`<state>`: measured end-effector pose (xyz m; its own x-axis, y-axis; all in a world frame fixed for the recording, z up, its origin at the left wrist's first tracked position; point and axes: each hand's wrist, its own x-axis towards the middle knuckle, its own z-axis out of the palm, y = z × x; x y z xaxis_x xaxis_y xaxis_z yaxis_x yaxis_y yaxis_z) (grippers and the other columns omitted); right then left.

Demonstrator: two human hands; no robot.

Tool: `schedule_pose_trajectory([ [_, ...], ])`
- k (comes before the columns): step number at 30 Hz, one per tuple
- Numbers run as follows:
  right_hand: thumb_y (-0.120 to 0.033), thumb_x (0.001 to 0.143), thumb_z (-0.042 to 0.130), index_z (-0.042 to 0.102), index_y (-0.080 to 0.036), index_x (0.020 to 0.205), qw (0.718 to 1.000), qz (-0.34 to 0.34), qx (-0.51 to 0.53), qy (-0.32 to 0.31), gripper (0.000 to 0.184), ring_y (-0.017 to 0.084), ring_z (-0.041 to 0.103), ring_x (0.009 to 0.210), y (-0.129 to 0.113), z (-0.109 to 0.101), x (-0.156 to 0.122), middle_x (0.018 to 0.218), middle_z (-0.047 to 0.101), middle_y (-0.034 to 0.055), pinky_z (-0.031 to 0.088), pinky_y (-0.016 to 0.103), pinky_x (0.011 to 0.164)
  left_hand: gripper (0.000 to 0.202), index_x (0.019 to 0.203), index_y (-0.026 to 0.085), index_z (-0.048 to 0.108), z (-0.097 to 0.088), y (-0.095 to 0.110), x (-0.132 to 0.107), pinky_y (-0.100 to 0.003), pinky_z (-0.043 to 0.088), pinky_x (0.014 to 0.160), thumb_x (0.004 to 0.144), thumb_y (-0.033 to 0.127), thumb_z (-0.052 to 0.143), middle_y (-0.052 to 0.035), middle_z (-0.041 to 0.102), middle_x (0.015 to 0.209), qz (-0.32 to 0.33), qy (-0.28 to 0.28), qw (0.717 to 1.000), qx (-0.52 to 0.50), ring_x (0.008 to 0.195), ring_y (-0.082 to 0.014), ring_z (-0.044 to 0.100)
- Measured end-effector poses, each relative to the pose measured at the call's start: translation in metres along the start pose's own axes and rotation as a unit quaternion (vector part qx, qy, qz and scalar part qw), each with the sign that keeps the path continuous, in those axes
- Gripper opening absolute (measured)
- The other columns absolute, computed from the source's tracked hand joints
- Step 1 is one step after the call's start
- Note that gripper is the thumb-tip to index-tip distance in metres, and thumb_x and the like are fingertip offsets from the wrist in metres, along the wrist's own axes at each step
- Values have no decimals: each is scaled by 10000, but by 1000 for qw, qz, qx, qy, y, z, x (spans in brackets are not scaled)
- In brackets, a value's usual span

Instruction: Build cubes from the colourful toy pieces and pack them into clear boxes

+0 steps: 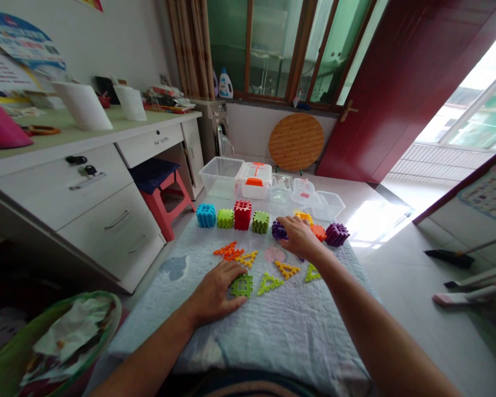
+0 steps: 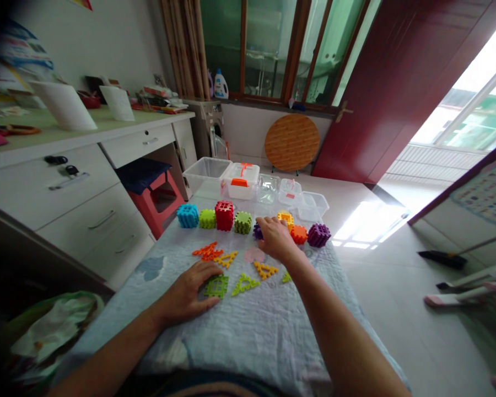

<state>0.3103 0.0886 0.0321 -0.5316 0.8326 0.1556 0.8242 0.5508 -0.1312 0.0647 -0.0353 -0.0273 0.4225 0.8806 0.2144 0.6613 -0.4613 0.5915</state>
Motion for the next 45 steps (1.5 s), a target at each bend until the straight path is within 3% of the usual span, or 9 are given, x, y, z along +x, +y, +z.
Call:
schedule_pose_trajectory([
  [7,-123,688,634,570,-158,1065,993,32,-95,-66,384,284,518,1034,12,-6,40,982,672,129,329,360,850,534,1170,197,571,-2,2,0,-442,428,1008,657,248,711,-96,605,1207,-12,-11,1000,-15,1122,-267,545],
  [15,-84,675,635,591,-158,986,990,42,-110,-79,323,307,533,1011,16,6,47,909,686,135,318,427,897,611,1243,201,531,-4,0,-1,-462,384,1060,652,198,682,-108,570,1296,-19,-12,999,-27,1202,-275,508],
  [22,-190,751,627,542,-174,1194,999,-34,13,-1,451,308,500,1102,-17,-6,14,1155,626,129,363,460,937,604,1274,217,498,0,-3,-4,-380,508,894,709,283,699,-83,621,1186,-72,49,992,-90,1063,-229,600],
  [25,-242,761,652,501,-186,1269,980,-138,135,-43,533,249,533,1112,-43,2,-14,1218,597,105,404,406,950,623,1298,217,470,1,-2,-3,-346,528,796,722,302,691,-88,622,1170,-71,71,990,-95,1036,-227,606],
  [28,-270,731,708,512,-162,1260,967,-167,182,-69,575,253,547,1102,-65,18,-35,1194,603,121,423,408,941,627,1314,208,441,2,0,-1,-333,526,774,739,304,674,-102,610,1199,-59,84,990,-95,1052,-227,597],
  [34,-203,761,677,572,-196,1185,959,-123,252,-31,437,194,595,937,-71,35,-47,1037,641,67,454,320,828,528,1309,217,433,4,2,-1,-323,527,809,821,322,607,-95,610,1202,-40,75,990,-112,1075,-212,593],
  [38,-156,813,610,650,-186,892,965,-97,245,-8,94,155,575,800,-62,30,-49,810,622,20,433,284,766,520,1318,229,441,4,3,-2,-327,526,820,835,347,591,-87,626,1171,-42,62,992,-100,1041,-209,603],
  [42,-135,857,541,603,-180,715,959,-59,277,7,161,121,540,707,-50,24,-55,711,579,-6,405,237,672,502,1295,227,486,3,4,-1,-317,530,782,822,361,589,-77,644,1120,-56,74,994,-60,939,-195,620],
  [45,-181,850,512,581,-181,705,944,32,328,-6,161,97,473,567,-32,20,-62,616,532,-37,349,215,541,463,1261,225,516,5,2,0,-298,529,744,813,324,578,-61,655,1081,-57,95,993,-51,914,-186,620],
])
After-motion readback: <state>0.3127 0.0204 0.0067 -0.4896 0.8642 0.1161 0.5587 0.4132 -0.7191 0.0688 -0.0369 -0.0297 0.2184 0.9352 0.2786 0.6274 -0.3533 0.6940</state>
